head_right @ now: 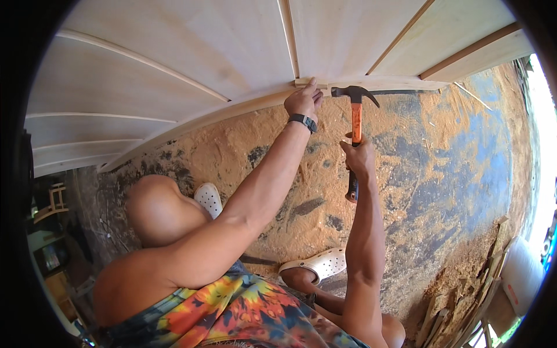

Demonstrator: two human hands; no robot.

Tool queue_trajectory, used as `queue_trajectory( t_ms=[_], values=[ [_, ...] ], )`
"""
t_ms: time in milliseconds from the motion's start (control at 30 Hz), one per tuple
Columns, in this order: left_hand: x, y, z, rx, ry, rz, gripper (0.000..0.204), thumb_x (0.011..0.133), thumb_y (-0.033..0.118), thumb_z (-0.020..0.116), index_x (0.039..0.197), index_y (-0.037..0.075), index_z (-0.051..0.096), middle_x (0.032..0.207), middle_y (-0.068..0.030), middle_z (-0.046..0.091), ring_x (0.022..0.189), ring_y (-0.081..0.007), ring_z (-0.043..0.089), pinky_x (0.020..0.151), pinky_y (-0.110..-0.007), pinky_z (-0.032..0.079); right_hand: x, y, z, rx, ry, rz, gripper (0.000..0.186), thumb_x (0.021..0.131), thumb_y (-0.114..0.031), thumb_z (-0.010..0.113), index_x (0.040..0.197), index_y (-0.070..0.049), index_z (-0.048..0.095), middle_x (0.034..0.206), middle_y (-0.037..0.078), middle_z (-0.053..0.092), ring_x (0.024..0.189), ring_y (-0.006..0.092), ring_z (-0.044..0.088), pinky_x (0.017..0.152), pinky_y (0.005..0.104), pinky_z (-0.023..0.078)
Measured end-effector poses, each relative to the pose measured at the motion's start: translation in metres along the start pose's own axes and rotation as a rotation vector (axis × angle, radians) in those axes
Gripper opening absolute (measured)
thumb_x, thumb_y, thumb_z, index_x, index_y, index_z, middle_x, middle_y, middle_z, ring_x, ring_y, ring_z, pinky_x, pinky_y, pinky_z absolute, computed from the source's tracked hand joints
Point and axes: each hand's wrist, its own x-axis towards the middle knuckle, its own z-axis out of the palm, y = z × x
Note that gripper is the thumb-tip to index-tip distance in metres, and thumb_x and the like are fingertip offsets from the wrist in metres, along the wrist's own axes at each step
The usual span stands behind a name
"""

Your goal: Using a hammer to secure small wooden blocks onto a larger wooden panel.

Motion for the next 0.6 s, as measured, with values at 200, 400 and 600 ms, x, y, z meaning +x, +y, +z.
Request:
queue_trajectory(
  t_ms=[200,400,600],
  values=[
    [-0.003,-0.001,0.008,0.042,0.014,-0.005,0.036,0.084,0.019,0.08,0.103,-0.006,0.062,0.1,-0.0164,0.066,0.09,-0.0252,0.066,0.081,-0.034,0.057,0.023,0.012,-0.043,0.744,0.431,0.129,0.024,0.089,-0.01,0.066,0.108,0.003,0.059,0.063,0.001,0.051,0.044,0.0108,0.049,0.04,0.0266,0.044],
    [0.005,0.009,0.0,0.03,0.021,0.031,0.036,0.084,0.019,0.079,0.103,-0.006,0.063,0.1,-0.0171,0.066,0.091,-0.0255,0.066,0.081,-0.034,0.057,0.001,-0.007,0.01,0.107,-0.062,0.1,0.023,0.085,-0.009,0.068,0.104,0.004,0.062,0.062,0.004,0.055,0.045,0.0134,0.05,0.042,0.0303,0.043],
    [-0.005,0.006,0.005,0.037,0.045,0.031,0.038,0.084,0.018,0.079,0.106,-0.008,0.062,0.103,-0.0178,0.065,0.092,-0.0263,0.066,0.084,-0.036,0.058,0.007,0.012,-0.033,0.608,0.353,0.16,0.022,0.09,-0.007,0.063,0.107,0.006,0.059,0.06,0.001,0.048,0.043,0.0112,0.049,0.04,0.0292,0.045]
  ],
)
